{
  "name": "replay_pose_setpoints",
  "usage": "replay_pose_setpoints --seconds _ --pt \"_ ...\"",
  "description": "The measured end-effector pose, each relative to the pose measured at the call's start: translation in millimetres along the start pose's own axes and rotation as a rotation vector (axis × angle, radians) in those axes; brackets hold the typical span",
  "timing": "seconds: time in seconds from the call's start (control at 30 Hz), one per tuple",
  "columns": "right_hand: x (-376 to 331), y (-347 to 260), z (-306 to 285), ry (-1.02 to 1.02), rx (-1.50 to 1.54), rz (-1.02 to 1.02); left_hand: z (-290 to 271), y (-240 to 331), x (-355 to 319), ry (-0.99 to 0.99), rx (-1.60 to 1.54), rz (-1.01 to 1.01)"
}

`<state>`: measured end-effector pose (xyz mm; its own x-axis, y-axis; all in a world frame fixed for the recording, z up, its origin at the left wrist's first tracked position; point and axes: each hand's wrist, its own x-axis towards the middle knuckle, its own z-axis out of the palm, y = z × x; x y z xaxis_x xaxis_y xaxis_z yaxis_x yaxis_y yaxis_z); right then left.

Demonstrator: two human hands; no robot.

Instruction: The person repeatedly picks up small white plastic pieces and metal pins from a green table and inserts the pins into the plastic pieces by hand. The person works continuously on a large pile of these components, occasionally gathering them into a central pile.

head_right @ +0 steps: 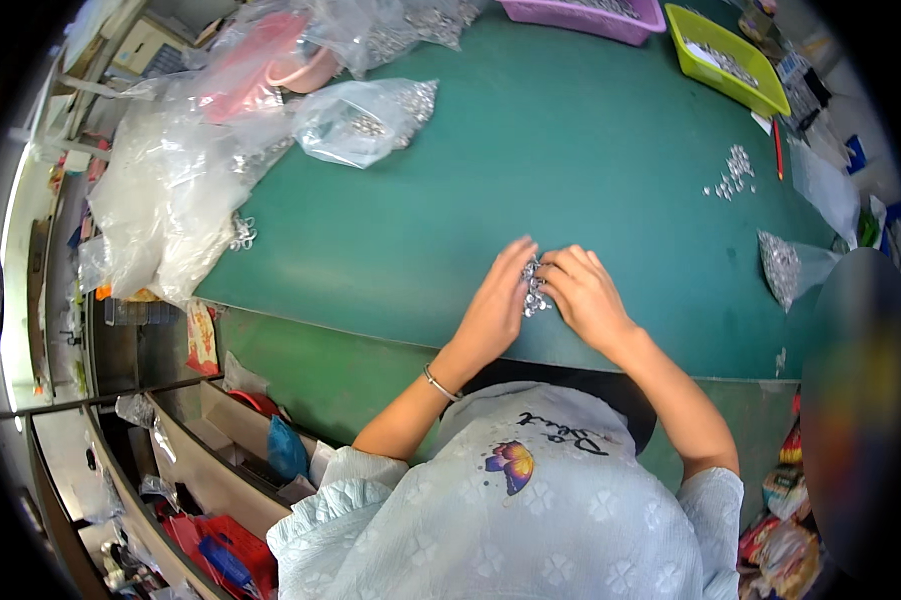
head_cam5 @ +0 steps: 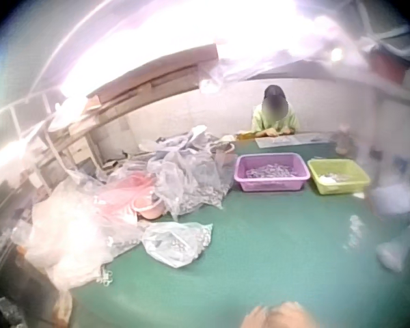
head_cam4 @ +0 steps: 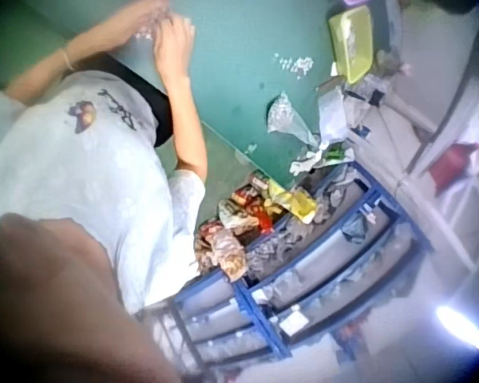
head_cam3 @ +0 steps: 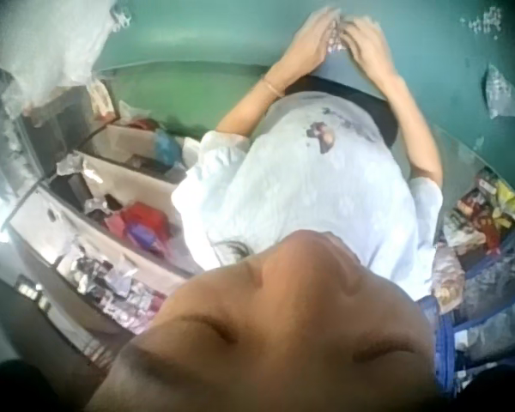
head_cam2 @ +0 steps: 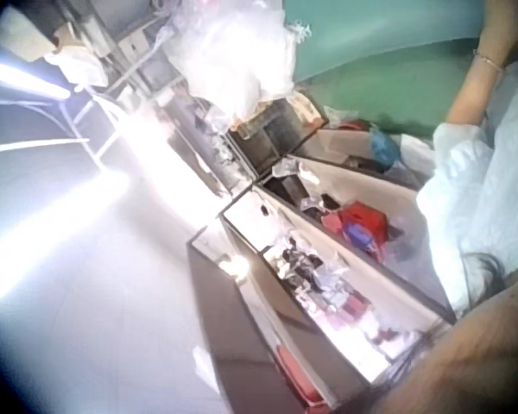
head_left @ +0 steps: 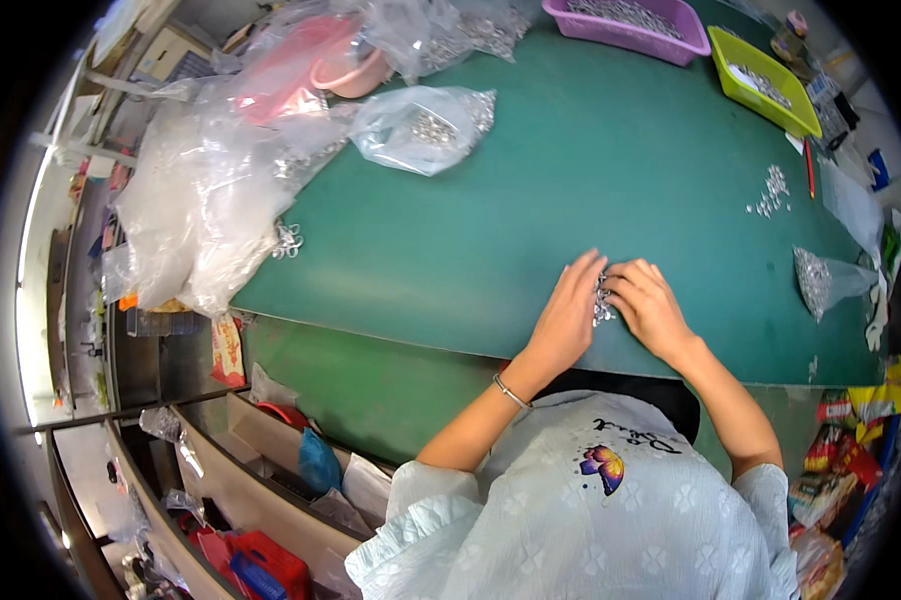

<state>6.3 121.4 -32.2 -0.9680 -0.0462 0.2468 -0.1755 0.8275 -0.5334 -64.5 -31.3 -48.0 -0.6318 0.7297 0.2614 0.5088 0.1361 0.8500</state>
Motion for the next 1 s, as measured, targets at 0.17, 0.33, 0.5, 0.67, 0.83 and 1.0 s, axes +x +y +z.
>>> replay_pose_setpoints --seconds 0.17,0.33,0.5,0.67,0.83,1.0 --pt "-23 1 -8 0.162 -0.003 0.054 -13 19 -6 0.208 -0.156 -0.045" --pt "-38 -2 -7 0.376 0.239 0.314 -9 34 -28 0.258 -0.016 -0.069" --pt "-47 0 2 0.479 0.43 0.419 2 39 -37 0.201 -0.052 -0.088" --pt "-48 -23 -3 0.521 0.893 0.461 14 41 -33 0.169 -0.404 -0.222" --pt "-55 -40 -12 0.473 0.974 0.378 23 49 -30 0.16 -0.783 -0.275" --pt "-53 -42 -16 0.479 0.79 0.283 21 54 -29 0.15 -0.895 -0.316"
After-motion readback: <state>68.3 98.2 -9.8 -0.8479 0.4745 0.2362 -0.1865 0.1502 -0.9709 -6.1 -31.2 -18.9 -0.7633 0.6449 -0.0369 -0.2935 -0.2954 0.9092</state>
